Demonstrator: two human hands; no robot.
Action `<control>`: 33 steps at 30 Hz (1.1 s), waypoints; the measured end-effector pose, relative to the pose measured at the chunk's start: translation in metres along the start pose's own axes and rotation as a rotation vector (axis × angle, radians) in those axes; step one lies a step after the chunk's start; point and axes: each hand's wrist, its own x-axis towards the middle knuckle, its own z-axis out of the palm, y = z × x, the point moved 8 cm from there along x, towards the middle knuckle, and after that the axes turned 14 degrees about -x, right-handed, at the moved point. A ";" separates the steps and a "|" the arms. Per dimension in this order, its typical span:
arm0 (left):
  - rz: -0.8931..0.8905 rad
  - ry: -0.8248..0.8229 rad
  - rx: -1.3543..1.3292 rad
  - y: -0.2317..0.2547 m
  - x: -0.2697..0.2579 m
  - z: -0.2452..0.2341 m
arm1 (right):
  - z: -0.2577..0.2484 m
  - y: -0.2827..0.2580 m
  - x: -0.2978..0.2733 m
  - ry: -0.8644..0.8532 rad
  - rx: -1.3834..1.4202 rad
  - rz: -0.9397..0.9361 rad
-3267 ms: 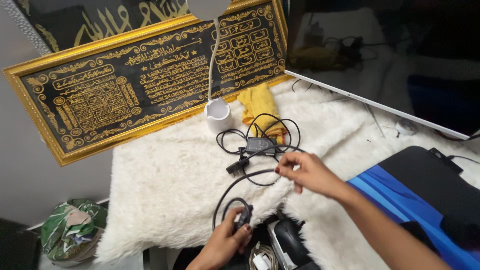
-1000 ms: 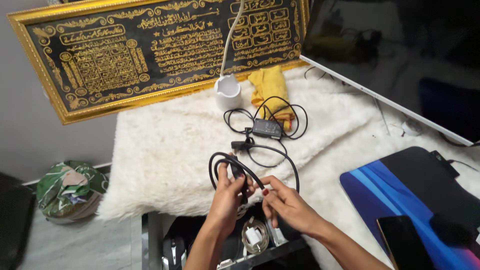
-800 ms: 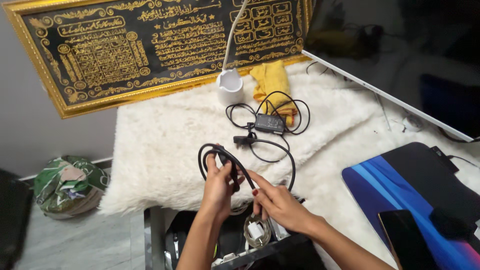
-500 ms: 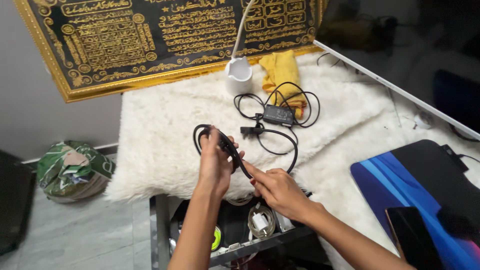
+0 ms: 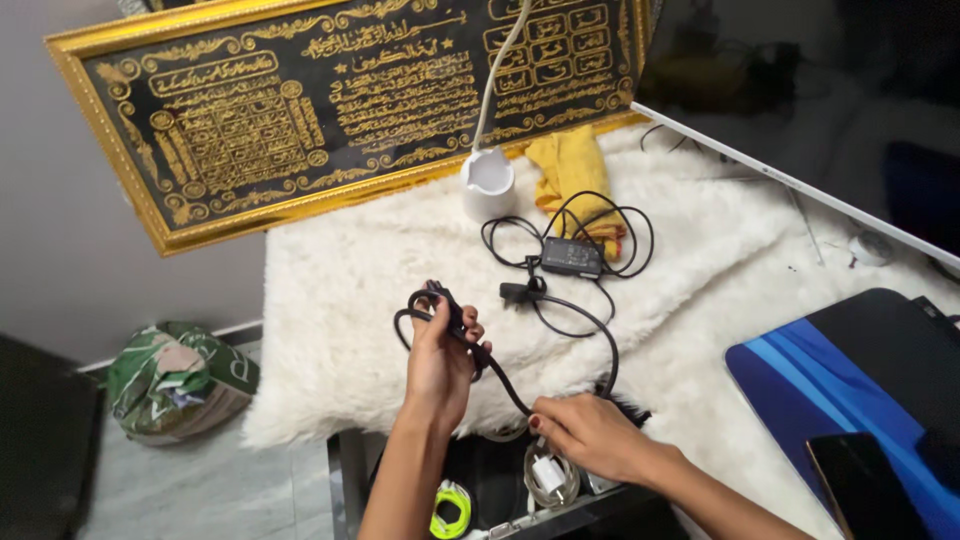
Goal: The person coils a black power cable and places it on a white fluffy surface. They then open a drawer, retrieve a white charger and cable, and place them inside the drawer among other items.
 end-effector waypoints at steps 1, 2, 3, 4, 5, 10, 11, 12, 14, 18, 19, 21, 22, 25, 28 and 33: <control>0.021 -0.019 0.011 0.003 0.000 0.007 | 0.000 0.002 -0.001 -0.012 0.027 0.008; 0.041 -0.041 0.022 0.006 -0.001 0.014 | -0.001 0.005 -0.004 -0.019 0.057 0.039; 0.061 -0.064 0.032 0.008 0.000 0.022 | -0.002 0.009 -0.006 -0.026 0.087 0.070; 0.044 -0.044 0.067 0.006 -0.001 0.026 | -0.003 0.013 -0.009 -0.033 0.119 0.101; 0.027 -0.024 0.102 0.004 -0.003 0.028 | -0.011 0.011 -0.010 0.055 0.105 0.047; -0.022 0.038 0.228 -0.009 -0.008 0.038 | -0.027 0.007 -0.019 0.405 0.093 -0.094; -0.003 0.012 0.200 -0.008 -0.007 0.041 | -0.021 0.015 -0.017 0.378 0.162 -0.016; 0.015 -0.014 0.169 -0.009 -0.007 0.044 | -0.015 0.024 -0.016 0.347 0.229 0.062; -0.002 0.106 0.247 -0.012 -0.007 0.033 | -0.008 0.037 -0.015 0.339 0.375 0.151; 0.002 0.118 0.476 -0.023 -0.009 0.029 | -0.005 0.059 -0.011 0.386 0.662 0.247; 0.026 0.103 0.488 -0.022 -0.008 0.030 | -0.004 0.066 -0.010 0.388 0.726 0.285; 0.072 0.074 0.506 -0.024 -0.008 0.034 | 0.000 0.072 -0.012 0.372 0.798 0.278; 0.068 0.085 0.534 -0.025 -0.005 0.035 | 0.003 0.075 -0.012 0.361 0.833 0.270; 0.045 0.125 0.583 -0.026 0.001 0.032 | 0.007 0.083 -0.018 0.383 0.918 0.201; -0.007 0.166 0.535 -0.027 0.003 0.025 | 0.011 0.102 -0.022 0.415 0.962 0.219; -0.056 0.168 0.489 -0.024 0.004 0.027 | 0.027 0.113 -0.035 0.348 0.958 0.204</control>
